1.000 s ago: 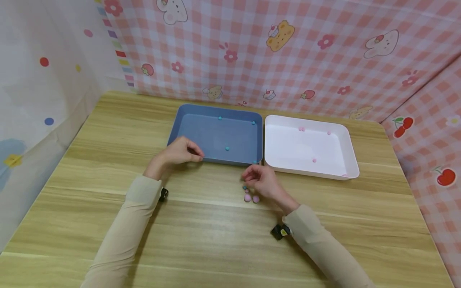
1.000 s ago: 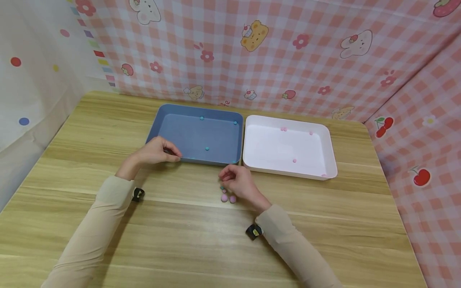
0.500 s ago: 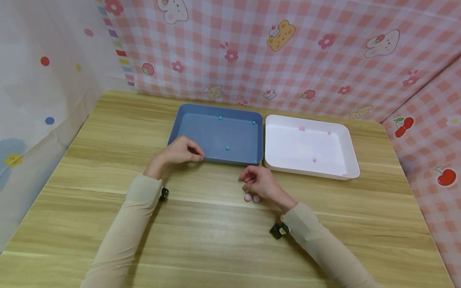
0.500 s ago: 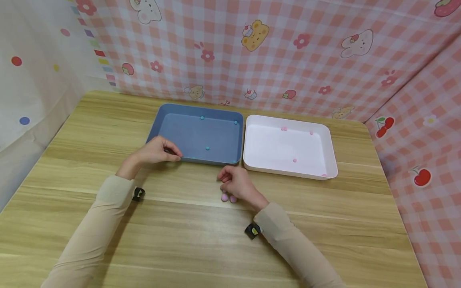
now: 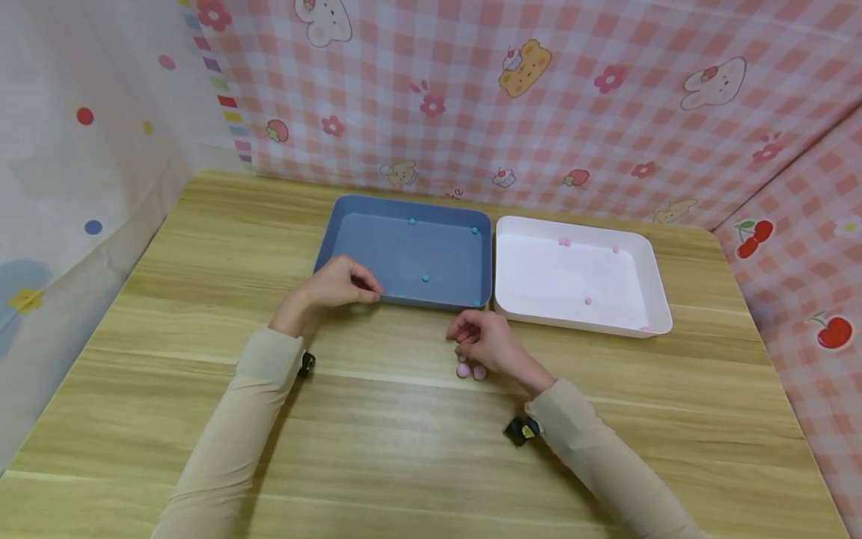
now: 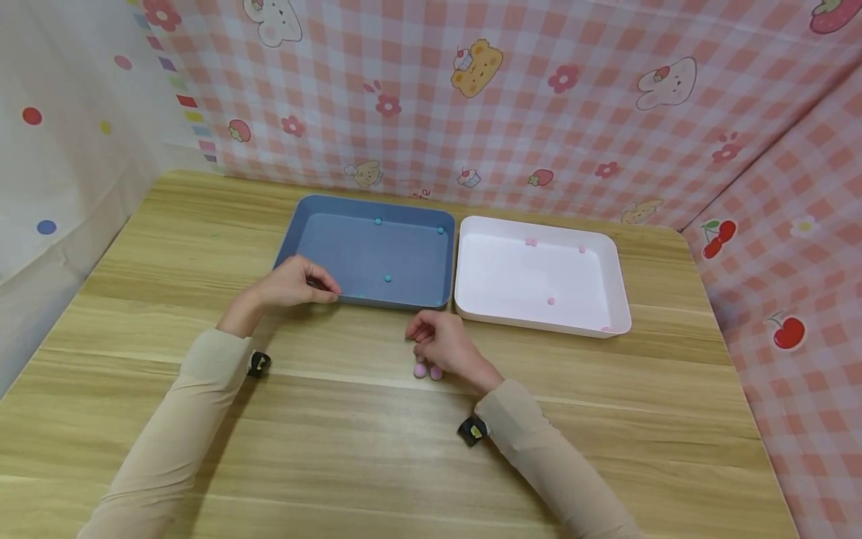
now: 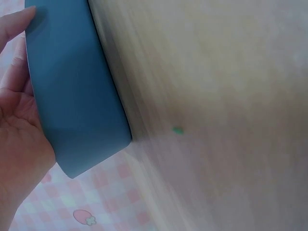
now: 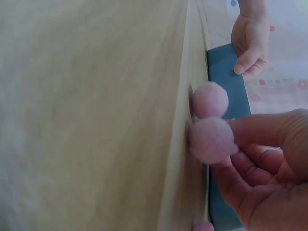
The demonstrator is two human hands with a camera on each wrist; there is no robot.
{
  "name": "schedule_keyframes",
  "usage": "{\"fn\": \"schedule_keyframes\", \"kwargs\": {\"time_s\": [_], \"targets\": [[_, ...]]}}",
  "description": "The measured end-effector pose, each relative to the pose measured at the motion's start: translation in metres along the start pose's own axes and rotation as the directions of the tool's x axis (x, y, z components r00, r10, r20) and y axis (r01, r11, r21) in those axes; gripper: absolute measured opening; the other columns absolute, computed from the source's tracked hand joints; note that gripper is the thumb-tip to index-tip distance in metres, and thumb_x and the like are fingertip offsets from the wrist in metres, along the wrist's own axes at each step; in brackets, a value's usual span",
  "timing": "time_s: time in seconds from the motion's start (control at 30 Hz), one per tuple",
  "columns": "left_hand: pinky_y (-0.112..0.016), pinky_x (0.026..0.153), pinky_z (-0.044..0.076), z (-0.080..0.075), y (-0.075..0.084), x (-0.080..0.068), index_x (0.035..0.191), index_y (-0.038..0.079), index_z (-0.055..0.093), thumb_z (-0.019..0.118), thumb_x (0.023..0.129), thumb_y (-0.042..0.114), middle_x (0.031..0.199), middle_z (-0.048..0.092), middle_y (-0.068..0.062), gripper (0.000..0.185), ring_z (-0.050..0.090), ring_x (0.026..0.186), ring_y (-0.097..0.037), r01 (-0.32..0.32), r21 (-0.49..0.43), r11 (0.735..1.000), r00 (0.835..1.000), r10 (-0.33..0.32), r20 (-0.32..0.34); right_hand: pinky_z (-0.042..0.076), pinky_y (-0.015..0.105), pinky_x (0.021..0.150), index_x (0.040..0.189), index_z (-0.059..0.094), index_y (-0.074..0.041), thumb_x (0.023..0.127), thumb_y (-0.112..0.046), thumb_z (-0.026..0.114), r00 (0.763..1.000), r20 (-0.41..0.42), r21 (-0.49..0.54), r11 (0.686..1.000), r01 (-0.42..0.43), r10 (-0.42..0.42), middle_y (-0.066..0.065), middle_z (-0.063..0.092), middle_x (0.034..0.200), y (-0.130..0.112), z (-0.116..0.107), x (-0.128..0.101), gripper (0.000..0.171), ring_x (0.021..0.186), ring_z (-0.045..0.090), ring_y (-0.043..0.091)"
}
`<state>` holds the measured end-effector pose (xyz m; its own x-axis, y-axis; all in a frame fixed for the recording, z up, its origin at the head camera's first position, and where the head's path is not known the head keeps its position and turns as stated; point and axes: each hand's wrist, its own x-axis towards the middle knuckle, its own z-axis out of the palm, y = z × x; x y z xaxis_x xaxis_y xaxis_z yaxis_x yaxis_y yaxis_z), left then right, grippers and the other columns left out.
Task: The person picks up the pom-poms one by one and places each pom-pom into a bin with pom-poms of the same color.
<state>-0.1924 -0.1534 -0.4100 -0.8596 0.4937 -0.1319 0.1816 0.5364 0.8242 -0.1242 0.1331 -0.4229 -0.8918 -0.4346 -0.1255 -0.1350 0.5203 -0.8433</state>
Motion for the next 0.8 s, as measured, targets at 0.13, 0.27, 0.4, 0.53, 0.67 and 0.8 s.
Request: {"fn": "schedule_keyframes", "kwargs": {"time_s": [0.13, 0.27, 0.4, 0.53, 0.67, 0.8], "targets": [[-0.026, 0.072, 0.048, 0.000, 0.001, -0.001, 0.087, -0.001, 0.074, 0.071, 0.081, 0.006, 0.085, 0.071, -0.009, 0.009, 0.062, 0.079, -0.014, 0.001, -0.002, 1.000, 1.000, -0.001, 0.001, 0.051, 0.026, 0.068, 0.091, 0.065, 0.001, 0.075, 0.015, 0.060, 0.999, -0.028, 0.028, 0.999, 0.019, -0.018, 0.011, 0.064, 0.083, -0.003, -0.002, 0.000, 0.022, 0.074, 0.060, 0.017], [-0.026, 0.073, 0.048, 0.000, 0.001, -0.001, 0.088, -0.001, 0.074, 0.071, 0.081, 0.006, 0.086, 0.071, -0.009, 0.010, 0.062, 0.079, -0.014, 0.001, -0.003, 1.000, 1.000, -0.001, -0.001, 0.051, 0.027, 0.071, 0.092, 0.065, 0.003, 0.076, 0.016, 0.061, 0.997, -0.065, 0.048, 0.997, 0.055, -0.051, 0.014, 0.065, 0.087, -0.009, -0.006, 0.001, 0.021, 0.079, 0.061, 0.021], [-0.027, 0.073, 0.047, 0.000, 0.000, -0.001, 0.087, 0.000, 0.074, 0.071, 0.081, 0.006, 0.086, 0.071, -0.009, 0.010, 0.061, 0.079, -0.014, -0.001, 0.004, 1.000, 1.000, 0.001, -0.003, 0.052, 0.028, 0.074, 0.095, 0.064, 0.003, 0.079, 0.012, 0.065, 0.993, -0.109, 0.080, 0.995, 0.060, -0.051, 0.016, 0.065, 0.092, -0.016, -0.012, 0.005, 0.018, 0.084, 0.061, 0.023], [-0.027, 0.072, 0.048, 0.000, 0.000, -0.001, 0.087, 0.000, 0.074, 0.071, 0.081, 0.005, 0.085, 0.071, -0.008, 0.009, 0.061, 0.079, -0.014, 0.001, 0.006, 1.000, 1.000, -0.001, 0.000, 0.052, 0.030, 0.076, 0.096, 0.064, 0.004, 0.080, 0.010, 0.065, 0.988, -0.144, 0.107, 0.992, 0.064, -0.048, 0.018, 0.066, 0.095, -0.023, -0.019, 0.009, 0.017, 0.087, 0.062, 0.026], [-0.026, 0.072, 0.048, 0.000, -0.001, 0.000, 0.087, 0.001, 0.074, 0.071, 0.081, 0.005, 0.084, 0.071, -0.007, 0.008, 0.062, 0.079, -0.014, 0.003, 0.010, 1.000, 1.000, -0.003, 0.001, 0.051, 0.031, 0.076, 0.096, 0.064, 0.006, 0.081, 0.009, 0.065, 0.985, -0.169, 0.125, 0.990, 0.066, -0.044, 0.022, 0.066, 0.096, -0.028, -0.023, 0.015, 0.016, 0.088, 0.062, 0.029], [-0.026, 0.072, 0.048, 0.000, -0.001, 0.001, 0.086, 0.001, 0.075, 0.071, 0.080, 0.005, 0.084, 0.071, -0.007, 0.008, 0.062, 0.079, -0.014, 0.003, 0.012, 1.000, 1.000, -0.003, -0.002, 0.051, 0.028, 0.074, 0.097, 0.063, 0.009, 0.081, 0.011, 0.064, 0.981, -0.191, 0.140, 0.988, 0.063, -0.036, 0.026, 0.064, 0.098, -0.031, -0.026, 0.022, 0.016, 0.090, 0.061, 0.034]]}}
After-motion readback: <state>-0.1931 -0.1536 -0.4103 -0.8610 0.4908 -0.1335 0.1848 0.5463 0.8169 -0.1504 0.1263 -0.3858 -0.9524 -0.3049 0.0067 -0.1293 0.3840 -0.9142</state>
